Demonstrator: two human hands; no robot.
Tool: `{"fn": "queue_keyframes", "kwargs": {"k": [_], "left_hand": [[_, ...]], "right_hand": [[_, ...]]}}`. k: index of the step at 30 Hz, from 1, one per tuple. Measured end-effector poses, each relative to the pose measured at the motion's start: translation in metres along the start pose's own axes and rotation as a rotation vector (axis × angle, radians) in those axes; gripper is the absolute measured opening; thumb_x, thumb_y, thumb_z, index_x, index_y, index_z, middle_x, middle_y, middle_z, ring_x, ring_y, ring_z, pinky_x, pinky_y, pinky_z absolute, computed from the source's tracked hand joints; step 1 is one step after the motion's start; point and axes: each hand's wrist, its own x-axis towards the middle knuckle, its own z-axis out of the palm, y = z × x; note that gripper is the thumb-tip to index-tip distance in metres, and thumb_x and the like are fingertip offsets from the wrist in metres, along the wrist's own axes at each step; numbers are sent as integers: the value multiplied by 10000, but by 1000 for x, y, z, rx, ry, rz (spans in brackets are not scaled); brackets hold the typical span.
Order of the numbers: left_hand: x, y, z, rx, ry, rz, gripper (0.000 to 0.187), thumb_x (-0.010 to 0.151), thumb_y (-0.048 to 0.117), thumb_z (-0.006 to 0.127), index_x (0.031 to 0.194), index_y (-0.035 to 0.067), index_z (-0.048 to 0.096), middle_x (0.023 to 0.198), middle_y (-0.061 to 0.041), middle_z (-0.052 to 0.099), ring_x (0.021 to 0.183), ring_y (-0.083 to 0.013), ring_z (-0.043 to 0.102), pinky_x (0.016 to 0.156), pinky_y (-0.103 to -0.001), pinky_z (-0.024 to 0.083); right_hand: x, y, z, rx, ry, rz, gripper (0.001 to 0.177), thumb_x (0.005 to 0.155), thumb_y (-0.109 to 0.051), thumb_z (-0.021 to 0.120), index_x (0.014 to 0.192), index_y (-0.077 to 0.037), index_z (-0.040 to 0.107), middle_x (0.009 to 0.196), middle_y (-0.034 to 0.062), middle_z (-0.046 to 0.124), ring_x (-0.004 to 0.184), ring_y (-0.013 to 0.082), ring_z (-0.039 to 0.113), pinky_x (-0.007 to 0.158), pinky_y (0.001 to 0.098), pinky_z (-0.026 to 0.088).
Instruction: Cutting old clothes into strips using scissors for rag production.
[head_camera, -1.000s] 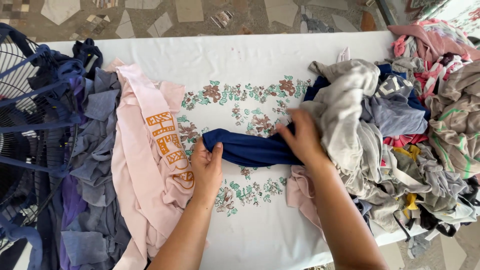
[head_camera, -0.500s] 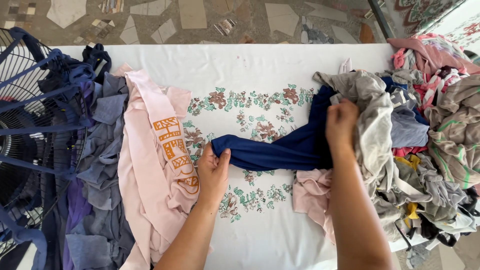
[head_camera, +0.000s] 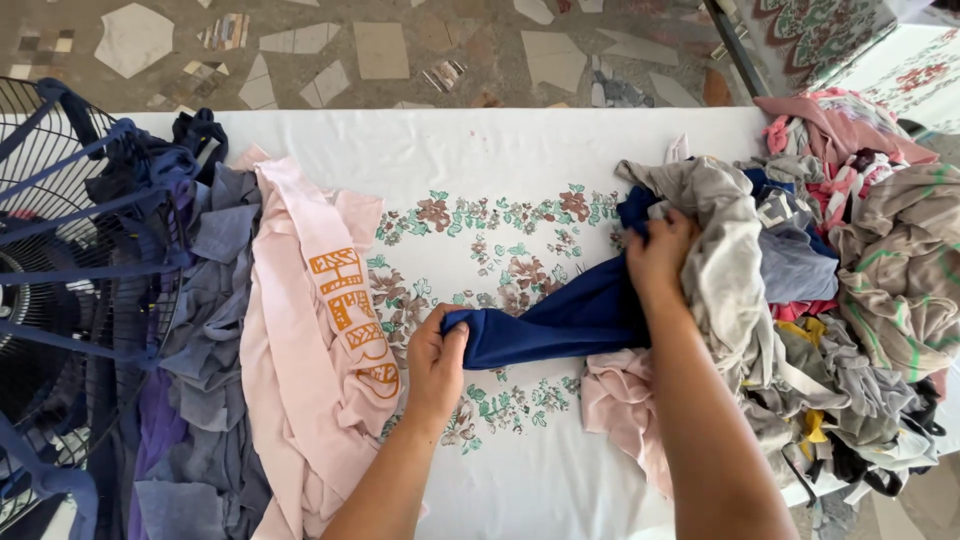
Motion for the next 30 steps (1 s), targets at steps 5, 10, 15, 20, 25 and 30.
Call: {"fn": "queue_keyframes", "kwargs": {"k": [5,10,15,20,25,30], "left_hand": [[6,-13,1,-155,62,-116,103,972,46,552,997,29,651,694,37,513,617,-37,427,547,-220,330],[2,-17,9,-183,-89,-140,175,949,-2,526,1037,23,675,787,15,619,674,-37,524,580,-211,415],[6,11,12,-8,-141,266,322,1097,236,501,1293,6,611,1233,-101,635,1137,-140,574,985,-269,430],[0,-20,-3,-413,-238,-243,510,1104,409,436,1414,33,584,1149,-138,657,984,-212,520,842,-342,370],[7,4,11,20,-249,35,391,981,113,672,1352,14,599,1249,-81,673,1166,-141,614,1015,-281,475],[13,-10,1,13,-31,-145,442,910,-60,663,1339,34,611,946,-35,581,826,-83,515,752,-216,430]], "right_hand": [[58,-38,-155,974,146,479,138,1073,-200,647,1025,-92,719,973,46,688,889,160,589,853,331,442],[77,-87,-248,1149,343,378,104,1142,-175,656,1113,-75,663,1010,15,719,869,108,603,844,256,436],[25,-202,-238,606,-34,201,161,1142,-152,654,1184,2,673,1174,63,620,1036,150,628,895,277,531],[-39,-283,-213,902,-441,-115,303,898,-79,739,1179,-17,645,1408,169,555,1210,313,622,999,400,520],[-60,-267,-200,826,-626,-241,350,862,-85,774,1196,-18,693,1452,225,552,1278,381,587,1040,415,476],[-55,-211,-184,686,-359,261,340,939,-194,725,1252,-70,679,1352,135,674,1280,278,636,1096,372,470]]}}
